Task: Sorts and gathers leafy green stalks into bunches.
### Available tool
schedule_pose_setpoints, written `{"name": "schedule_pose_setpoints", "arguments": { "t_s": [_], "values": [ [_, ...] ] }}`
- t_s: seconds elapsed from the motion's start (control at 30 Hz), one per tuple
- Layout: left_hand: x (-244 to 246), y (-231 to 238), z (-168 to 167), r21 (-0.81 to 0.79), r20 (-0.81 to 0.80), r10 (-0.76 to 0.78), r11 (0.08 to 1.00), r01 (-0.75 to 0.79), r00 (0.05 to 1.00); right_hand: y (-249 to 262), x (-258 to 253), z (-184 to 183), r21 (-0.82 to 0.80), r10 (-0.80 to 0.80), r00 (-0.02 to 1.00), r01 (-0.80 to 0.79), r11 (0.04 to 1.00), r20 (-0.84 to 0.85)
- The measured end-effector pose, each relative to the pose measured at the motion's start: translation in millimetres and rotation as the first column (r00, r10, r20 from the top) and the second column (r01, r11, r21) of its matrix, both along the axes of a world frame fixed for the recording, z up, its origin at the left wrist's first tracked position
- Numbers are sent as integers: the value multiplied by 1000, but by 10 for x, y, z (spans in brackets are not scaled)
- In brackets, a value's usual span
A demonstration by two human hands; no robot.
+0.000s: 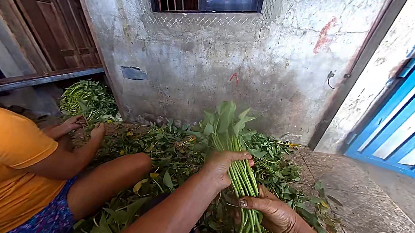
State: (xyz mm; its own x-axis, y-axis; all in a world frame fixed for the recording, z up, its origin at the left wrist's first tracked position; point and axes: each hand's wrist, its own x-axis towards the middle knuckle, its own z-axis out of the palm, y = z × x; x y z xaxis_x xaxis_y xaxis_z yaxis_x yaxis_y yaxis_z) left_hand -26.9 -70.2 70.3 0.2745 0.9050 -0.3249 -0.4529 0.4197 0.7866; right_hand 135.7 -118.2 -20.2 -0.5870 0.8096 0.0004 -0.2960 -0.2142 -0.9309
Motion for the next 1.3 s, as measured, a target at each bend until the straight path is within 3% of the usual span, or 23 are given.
{"name": "schedule_pose_setpoints", "arguments": {
  "t_s": [0.07,0.2,0.27,0.37,0.47,0.63,0.77,0.9,1.0,1.2,1.3],
  "values": [
    [-20,-29,17,5,20,42,999,-42,999,-16,64,43,91,-9,997,2,996,74],
    [-79,-117,22,46,2,76,996,-76,997,-79,94,270,310,-320,902,228,923,288],
    [-38,-201,5,55,12,109,992,-109,994,-107,98,381,368,-383,863,256,894,328],
    [36,-343,-56,35,108,215,975,-220,971,-154,11,403,363,-359,874,234,902,329],
    [134,-497,-145,-53,189,356,934,-352,915,-166,61,198,280,-280,936,216,935,214],
    [293,-738,-348,-104,212,467,884,-456,858,-296,200,68,129,-10,984,-13,992,176],
    [261,-879,-301,-157,278,419,908,-389,864,-448,279,62,65,72,982,-85,994,174],
    [32,-939,-253,-135,509,202,979,-154,837,-586,309,193,57,112,982,-122,991,152],
    [-164,-902,-268,-73,591,95,995,-64,801,-688,274,354,56,116,975,-129,990,191],
    [-496,-855,-217,-38,652,123,991,-130,748,-755,135,523,40,125,967,-137,990,222],
    [-754,-937,-187,54,657,127,975,-214,743,-746,-61,554,56,155,959,-173,983,236]
  ]
}}
